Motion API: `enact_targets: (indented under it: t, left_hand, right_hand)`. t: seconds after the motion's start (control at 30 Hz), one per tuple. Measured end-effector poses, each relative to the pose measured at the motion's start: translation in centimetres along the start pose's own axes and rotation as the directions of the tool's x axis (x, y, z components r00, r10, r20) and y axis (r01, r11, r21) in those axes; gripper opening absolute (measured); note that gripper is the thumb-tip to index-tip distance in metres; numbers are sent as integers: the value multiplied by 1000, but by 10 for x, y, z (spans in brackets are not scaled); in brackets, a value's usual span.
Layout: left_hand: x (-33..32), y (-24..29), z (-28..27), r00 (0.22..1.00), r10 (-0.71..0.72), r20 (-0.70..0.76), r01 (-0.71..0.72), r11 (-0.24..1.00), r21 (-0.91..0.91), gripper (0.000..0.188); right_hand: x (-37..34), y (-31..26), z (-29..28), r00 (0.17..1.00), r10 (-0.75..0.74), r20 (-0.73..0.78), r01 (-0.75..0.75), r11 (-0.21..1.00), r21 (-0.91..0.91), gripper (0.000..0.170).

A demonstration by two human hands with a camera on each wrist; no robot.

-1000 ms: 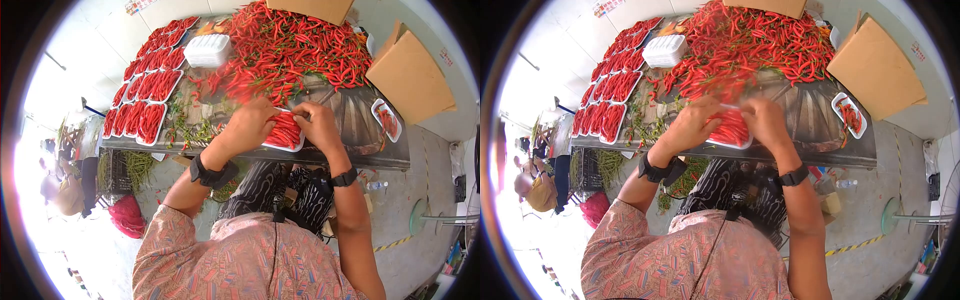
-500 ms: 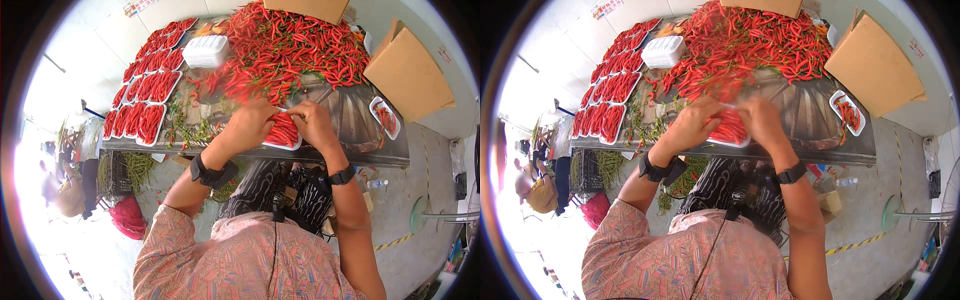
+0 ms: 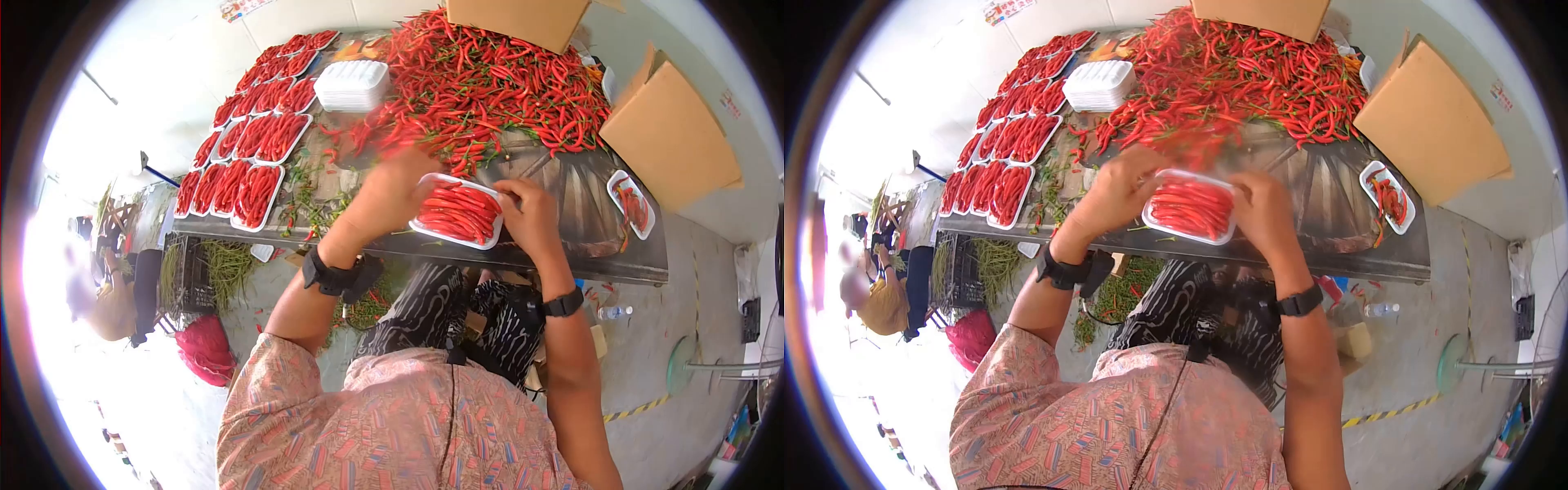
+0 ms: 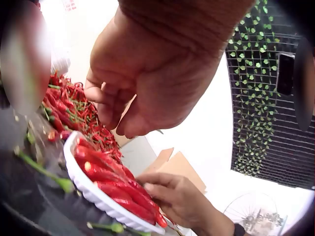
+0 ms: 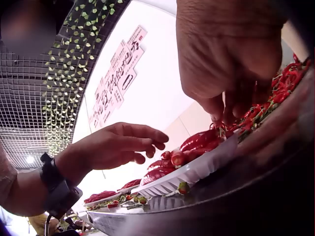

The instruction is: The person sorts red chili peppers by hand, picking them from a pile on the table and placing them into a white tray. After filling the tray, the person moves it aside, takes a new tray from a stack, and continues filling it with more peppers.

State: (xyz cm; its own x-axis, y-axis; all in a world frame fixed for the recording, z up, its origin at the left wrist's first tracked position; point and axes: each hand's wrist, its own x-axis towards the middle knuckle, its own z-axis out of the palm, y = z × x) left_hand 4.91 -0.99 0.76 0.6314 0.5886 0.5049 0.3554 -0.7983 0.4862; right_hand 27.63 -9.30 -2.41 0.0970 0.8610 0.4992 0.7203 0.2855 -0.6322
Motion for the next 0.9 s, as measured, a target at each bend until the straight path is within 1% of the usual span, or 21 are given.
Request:
enact_targets:
  t: [0.03, 0.07, 0.1, 0.13, 0.17, 0.2, 0.23, 0.27, 0.3, 0.37, 0.4, 0.47, 0.5, 0.57, 0.7, 0.77, 0.8, 0.87, 0.9]
  left_hand:
    - [-1, -4, -10, 1000, -5, -9, 5, 1000, 8, 25]
    - [-1, -7, -20, 999, -35, -7, 36, 996, 80, 23]
    - [0, -11, -30, 998, -65, -7, 65, 986, 151, 21]
    - [1, -16, -34, 994, -104, -41, 109, 984, 142, 20]
    - [2, -20, -39, 993, -106, -48, 112, 983, 147, 20]
    - [4, -24, -43, 987, -161, -2, 157, 962, 223, 20]
    - [6, -27, -46, 975, -219, 41, 197, 933, 300, 20]
    - [7, -35, -44, 981, -192, 29, 177, 945, 275, 19]
    - [7, -45, -37, 981, -191, 23, 177, 945, 276, 19]
    - [9, -60, -23, 998, -21, 60, 2, 953, 303, 17]
    - [10, -64, -16, 998, -20, 55, 2, 953, 302, 17]
    - [17, -59, -7, 981, -48, 186, -29, 920, 391, 17]
    - [22, -58, -3, 983, -44, 181, -30, 921, 389, 17]
    - [30, -54, 3, 930, -212, 301, 59, 893, 446, 32]
    - [36, -70, 17, 918, -242, 313, 82, 890, 448, 37]
    - [41, -74, 19, 874, -312, 373, 101, 867, 489, 37]
    - [41, -76, 19, 874, -312, 373, 101, 867, 488, 37]
    - [42, -79, 20, 870, -266, 415, 19, 859, 511, 38]
    - [42, -82, 19, 870, -266, 414, 19, 859, 512, 38]
  right_hand:
    - [-5, 4, -2, 999, 42, -25, -41, 999, 14, 14]
    - [-9, 6, -4, 995, 83, -51, -82, 996, 29, 14]
    - [-13, 8, -5, 996, 73, -49, -71, 997, 32, 14]
    - [-19, 7, -7, 990, 120, -69, -116, 992, 50, 14]
    - [-23, 6, -7, 982, 167, -88, -162, 985, 67, 14]
    - [-27, 5, -7, 983, 160, -86, -154, 986, 68, 14]
    - [-30, 3, -7, 975, 206, -85, -199, 976, 87, 14]
    - [-33, 1, -7, 964, 253, -84, -244, 964, 104, 13]
    - [-35, 1, -5, 965, 247, -85, -238, 966, 103, 13]
    - [-40, 0, -1, 955, 277, -103, -265, 958, 114, 13]
    - [-42, -3, -1, 957, 272, -104, -261, 959, 110, 13]
    - [-45, -8, -1, 962, 245, -118, -232, 966, 117, 14]
    - [-45, -10, -2, 963, 241, -120, -228, 967, 112, 14]
    - [-48, -14, -5, 974, 209, -88, -202, 976, 79, 14]
    - [-51, -19, -6, 976, 195, -95, -188, 979, 81, 14]
    - [-53, -20, -6, 979, 176, -100, -169, 983, 68, 13]
    - [-53, -21, -6, 979, 175, -100, -169, 983, 67, 13]
    - [-52, -24, -7, 982, 175, -78, -170, 984, 61, 13]
    - [-52, -26, -7, 982, 173, -78, -169, 984, 61, 13]
